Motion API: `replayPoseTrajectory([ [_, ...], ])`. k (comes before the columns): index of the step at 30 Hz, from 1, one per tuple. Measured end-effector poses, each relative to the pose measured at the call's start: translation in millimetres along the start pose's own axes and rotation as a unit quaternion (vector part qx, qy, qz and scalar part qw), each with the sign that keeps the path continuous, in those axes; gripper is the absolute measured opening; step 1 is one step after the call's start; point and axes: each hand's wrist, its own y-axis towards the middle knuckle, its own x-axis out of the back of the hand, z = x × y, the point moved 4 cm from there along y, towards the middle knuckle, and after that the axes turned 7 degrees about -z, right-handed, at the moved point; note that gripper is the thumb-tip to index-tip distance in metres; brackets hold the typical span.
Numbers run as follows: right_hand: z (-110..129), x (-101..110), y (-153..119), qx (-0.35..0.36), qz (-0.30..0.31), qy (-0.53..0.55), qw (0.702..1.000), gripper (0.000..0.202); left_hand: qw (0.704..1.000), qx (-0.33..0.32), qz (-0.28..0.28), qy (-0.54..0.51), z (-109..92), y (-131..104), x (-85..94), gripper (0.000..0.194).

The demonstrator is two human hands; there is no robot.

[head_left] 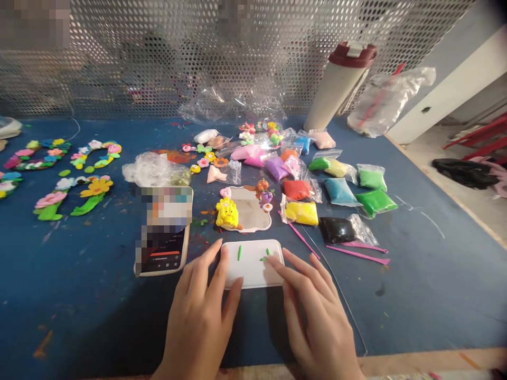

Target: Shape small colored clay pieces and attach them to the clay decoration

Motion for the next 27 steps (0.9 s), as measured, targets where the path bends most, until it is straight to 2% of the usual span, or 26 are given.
replayPoseTrajectory([
  [3,4,-2,-1,0.058,0.032,-0.023,0.998,0.045,1.000,0.000,0.007,0.007,2,-2,-1.4,0.034],
  [12,7,-15,1,0.081,0.104,-0.073,0.989,0.054,1.000,0.005,0.022,-0.016,2,-1,-3.0,0.034],
  [17,9,-13,2,0.099,0.096,-0.057,0.989,0.053,0.999,0.010,0.032,-0.027,2,-1,-2.9,0.035],
  [22,8,-17,2,0.088,0.115,-0.065,0.987,0.049,0.998,0.011,0.043,-0.035,0,0,-4.6,0.037],
  [27,9,-18,4,0.064,0.089,-0.051,0.993,0.042,0.998,0.005,0.054,-0.028,-3,4,-8.9,0.036],
])
